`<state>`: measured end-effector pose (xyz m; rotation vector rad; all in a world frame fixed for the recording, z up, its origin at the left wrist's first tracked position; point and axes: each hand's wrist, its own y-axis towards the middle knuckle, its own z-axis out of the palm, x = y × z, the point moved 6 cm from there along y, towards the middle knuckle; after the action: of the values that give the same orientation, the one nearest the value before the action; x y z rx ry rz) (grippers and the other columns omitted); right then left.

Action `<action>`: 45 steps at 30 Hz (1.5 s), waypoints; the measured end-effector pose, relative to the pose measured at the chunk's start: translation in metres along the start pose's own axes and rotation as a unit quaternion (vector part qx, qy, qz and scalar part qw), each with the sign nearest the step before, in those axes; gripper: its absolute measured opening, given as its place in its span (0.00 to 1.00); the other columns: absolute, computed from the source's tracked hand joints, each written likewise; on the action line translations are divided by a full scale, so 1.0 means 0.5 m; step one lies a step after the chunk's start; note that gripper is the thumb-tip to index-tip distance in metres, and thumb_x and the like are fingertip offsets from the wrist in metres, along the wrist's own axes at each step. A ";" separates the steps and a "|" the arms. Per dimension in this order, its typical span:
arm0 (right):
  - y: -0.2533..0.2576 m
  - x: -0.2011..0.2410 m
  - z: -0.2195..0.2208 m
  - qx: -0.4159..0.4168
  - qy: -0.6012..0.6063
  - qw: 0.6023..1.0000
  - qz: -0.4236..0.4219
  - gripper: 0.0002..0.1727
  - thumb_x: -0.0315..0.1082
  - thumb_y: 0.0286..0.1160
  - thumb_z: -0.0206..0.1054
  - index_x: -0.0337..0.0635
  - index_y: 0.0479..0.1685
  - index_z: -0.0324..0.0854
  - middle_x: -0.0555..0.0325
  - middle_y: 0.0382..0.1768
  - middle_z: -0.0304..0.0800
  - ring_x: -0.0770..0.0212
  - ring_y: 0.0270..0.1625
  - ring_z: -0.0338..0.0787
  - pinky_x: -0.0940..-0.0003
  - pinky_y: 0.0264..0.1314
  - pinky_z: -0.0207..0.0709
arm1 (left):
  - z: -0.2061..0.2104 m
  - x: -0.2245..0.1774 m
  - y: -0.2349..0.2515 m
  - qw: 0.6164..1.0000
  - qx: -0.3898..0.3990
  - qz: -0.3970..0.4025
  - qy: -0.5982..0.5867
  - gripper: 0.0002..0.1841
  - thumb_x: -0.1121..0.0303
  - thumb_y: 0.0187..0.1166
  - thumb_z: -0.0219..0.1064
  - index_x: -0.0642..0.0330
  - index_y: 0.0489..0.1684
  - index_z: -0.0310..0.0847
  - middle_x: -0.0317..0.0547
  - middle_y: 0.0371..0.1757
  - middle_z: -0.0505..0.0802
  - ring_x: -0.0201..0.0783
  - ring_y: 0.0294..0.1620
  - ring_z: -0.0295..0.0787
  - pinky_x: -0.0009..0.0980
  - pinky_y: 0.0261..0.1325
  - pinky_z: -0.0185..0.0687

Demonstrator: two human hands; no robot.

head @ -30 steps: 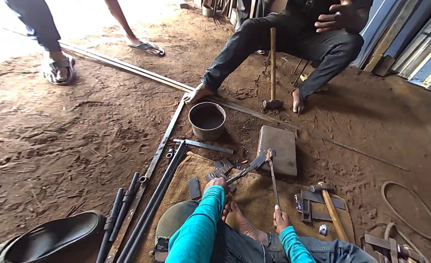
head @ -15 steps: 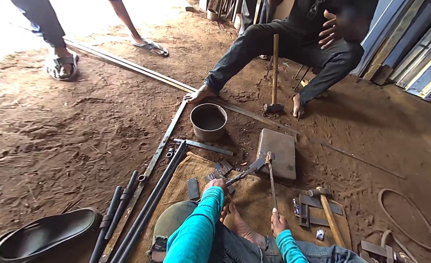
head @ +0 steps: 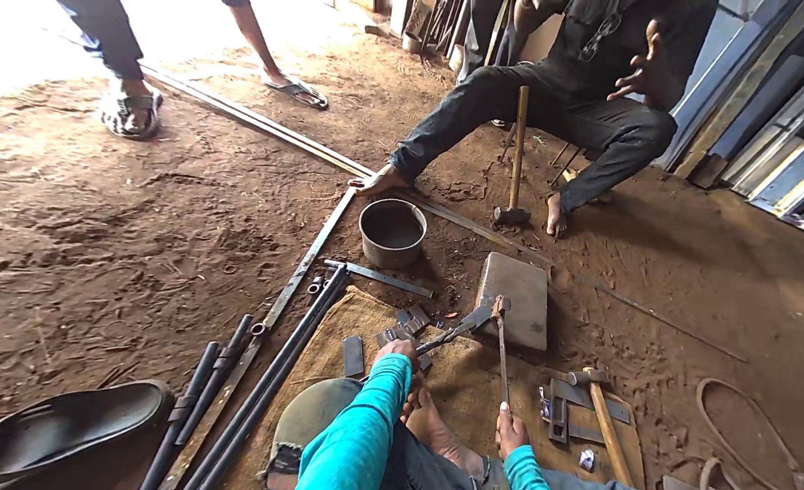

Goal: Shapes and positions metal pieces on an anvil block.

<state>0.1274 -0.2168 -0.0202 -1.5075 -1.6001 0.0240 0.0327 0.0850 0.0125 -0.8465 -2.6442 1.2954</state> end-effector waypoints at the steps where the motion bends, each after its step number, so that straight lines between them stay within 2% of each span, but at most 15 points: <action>1: -0.001 0.003 -0.001 0.000 -0.006 1.000 -0.002 0.33 0.49 0.97 0.37 0.33 0.34 0.79 0.53 0.19 0.73 0.56 0.23 0.75 0.56 0.32 0.73 | -0.002 0.000 -0.002 1.000 0.003 0.000 -0.003 0.29 0.51 0.75 0.71 0.65 0.67 0.84 0.63 0.72 0.87 0.60 0.77 0.83 0.62 0.73 0.80; 3: -0.006 0.010 -0.001 0.003 -0.018 1.000 -0.005 0.34 0.49 0.98 0.37 0.30 0.39 0.81 0.49 0.22 0.76 0.53 0.26 0.77 0.53 0.36 0.75 | -0.005 0.000 -0.008 1.000 0.011 0.001 -0.007 0.29 0.51 0.76 0.71 0.66 0.69 0.83 0.64 0.73 0.86 0.60 0.78 0.82 0.62 0.74 0.78; 8: -0.003 0.005 0.002 0.000 -0.010 1.000 0.000 0.34 0.50 0.98 0.37 0.32 0.36 0.80 0.53 0.19 0.73 0.56 0.23 0.75 0.56 0.32 0.73 | -0.006 0.000 -0.010 1.000 0.011 0.001 -0.008 0.29 0.52 0.76 0.72 0.66 0.68 0.83 0.63 0.73 0.86 0.60 0.78 0.82 0.62 0.74 0.78; 17: -0.002 0.003 0.005 0.001 -0.004 1.000 0.003 0.33 0.50 0.98 0.37 0.33 0.34 0.79 0.55 0.18 0.72 0.57 0.22 0.74 0.57 0.31 0.73 | -0.009 0.000 -0.017 1.000 0.006 0.003 -0.014 0.28 0.53 0.75 0.72 0.65 0.69 0.83 0.63 0.73 0.86 0.59 0.78 0.82 0.62 0.74 0.79; 26: 0.007 -0.004 0.009 -0.006 -0.019 1.000 0.000 0.35 0.51 0.97 0.38 0.32 0.35 0.81 0.50 0.21 0.76 0.53 0.25 0.78 0.52 0.36 0.75 | -0.002 0.001 -0.007 1.000 0.012 -0.003 -0.010 0.28 0.52 0.76 0.72 0.64 0.69 0.83 0.62 0.74 0.87 0.59 0.78 0.82 0.61 0.75 0.78; 32: -0.003 0.009 0.007 0.003 -0.034 0.999 0.008 0.35 0.50 0.97 0.38 0.30 0.41 0.83 0.45 0.26 0.80 0.50 0.29 0.81 0.50 0.40 0.76 | 0.000 0.001 -0.002 1.000 0.013 0.004 -0.007 0.29 0.53 0.76 0.71 0.67 0.69 0.82 0.64 0.74 0.86 0.60 0.79 0.81 0.63 0.75 0.77; 37: -0.001 0.009 0.009 0.001 -0.026 1.000 0.004 0.35 0.51 0.97 0.38 0.30 0.37 0.82 0.47 0.24 0.78 0.52 0.28 0.80 0.52 0.39 0.76 | -0.005 -0.003 -0.009 1.000 0.019 0.008 0.002 0.28 0.53 0.78 0.70 0.66 0.70 0.82 0.63 0.75 0.86 0.59 0.79 0.80 0.63 0.76 0.76; 45: 0.004 0.009 0.009 0.014 -0.030 0.999 0.006 0.35 0.52 0.97 0.39 0.30 0.39 0.83 0.45 0.26 0.81 0.50 0.30 0.81 0.51 0.41 0.76 | 0.005 0.002 0.015 1.000 0.001 0.009 0.014 0.30 0.51 0.75 0.71 0.65 0.70 0.82 0.62 0.74 0.86 0.59 0.79 0.81 0.63 0.76 0.77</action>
<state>0.1271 -0.2105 -0.0214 -1.5078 -1.6316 0.0978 0.0345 0.0874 0.0055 -0.8838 -2.6197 1.2807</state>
